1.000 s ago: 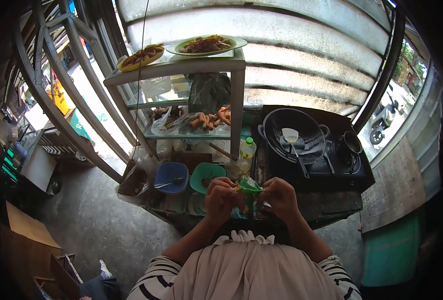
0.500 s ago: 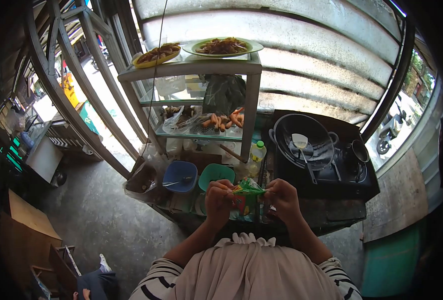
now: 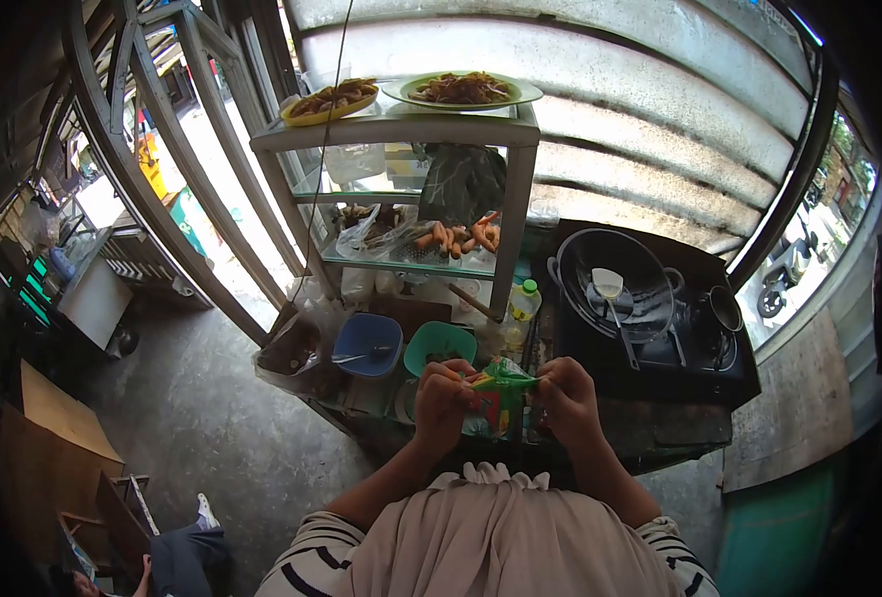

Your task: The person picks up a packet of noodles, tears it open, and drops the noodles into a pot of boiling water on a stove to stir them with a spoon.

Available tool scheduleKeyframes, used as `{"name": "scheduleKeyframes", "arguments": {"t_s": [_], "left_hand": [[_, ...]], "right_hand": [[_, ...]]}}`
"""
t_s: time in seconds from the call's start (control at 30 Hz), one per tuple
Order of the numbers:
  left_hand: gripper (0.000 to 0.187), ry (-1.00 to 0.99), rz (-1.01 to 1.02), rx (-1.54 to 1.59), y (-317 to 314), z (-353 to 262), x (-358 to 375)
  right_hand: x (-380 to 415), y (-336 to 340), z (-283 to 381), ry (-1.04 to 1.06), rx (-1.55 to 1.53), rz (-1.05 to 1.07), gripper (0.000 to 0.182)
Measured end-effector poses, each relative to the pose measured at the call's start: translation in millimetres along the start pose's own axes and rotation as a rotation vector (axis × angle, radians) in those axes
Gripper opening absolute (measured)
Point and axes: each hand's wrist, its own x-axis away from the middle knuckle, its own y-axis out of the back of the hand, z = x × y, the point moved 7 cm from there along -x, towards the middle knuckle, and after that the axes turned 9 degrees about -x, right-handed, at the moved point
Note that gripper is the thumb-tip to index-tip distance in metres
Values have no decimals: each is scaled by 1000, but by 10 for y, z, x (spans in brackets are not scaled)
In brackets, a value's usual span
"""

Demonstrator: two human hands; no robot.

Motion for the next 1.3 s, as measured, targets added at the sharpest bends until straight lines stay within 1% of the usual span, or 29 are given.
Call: {"name": "scheduleKeyframes", "arguments": {"t_s": [0.17,0.23,0.3,0.33,0.37,0.4,0.43,0.47,0.5,0.53,0.57,0.6,0.63,0.67,0.7,0.77,0.8,0.87,1.0,1.07,1.13,1.3], "left_hand": [[16,15,2,18,-49,31,6],[16,4,10,23,-68,60,6],[15,-6,19,27,-99,37,-13],[16,28,11,80,-117,20,-40],[18,63,4,134,-133,27,-70],[18,66,7,136,-88,56,-109],[18,147,138,156,-77,147,-149],[18,231,267,174,-101,224,-161],[18,241,268,175,-82,230,-197],[23,312,332,79,-103,277,-213],[27,381,396,-16,-126,311,-228],[27,388,398,-16,-150,261,-289],[25,402,443,-81,-218,194,-347],[24,413,487,-145,-277,147,-399],[24,412,490,-146,-298,116,-453],[26,317,581,-384,-359,51,-523],[26,318,585,-384,-383,14,-552],[24,177,533,-571,-396,-106,-640],[18,221,525,-546,-406,31,-613],[19,67,465,-547,-421,-56,-615],[21,37,467,-560,-433,-132,-610],[29,-33,457,-568,-444,-164,-572]], "right_hand": [[13,58,4,28,-42,-14,20],[20,96,-11,12,-166,-11,13],[25,141,-15,11,-177,-25,12],[27,165,-12,7,-188,-34,12],[27,184,26,9,-187,-38,12],[23,176,114,36,-54,-8,12],[20,165,192,61,78,21,12],[18,178,243,56,77,15,12],[19,153,287,55,158,56,12],[20,136,303,53,238,99,13],[17,160,301,46,235,94,13],[12,167,325,84,316,101,14],[17,161,344,124,397,109,14],[24,149,349,124,396,107,14],[26,144,344,88,357,88,15],[31,166,316,53,316,65,16],[32,183,308,77,370,72,16],[35,201,305,102,424,78,17],[42,220,314,118,455,75,17],[47,228,345,120,448,64,17],[53,218,425,146,499,48,16],[64,233,396,141,453,46,14]]}}
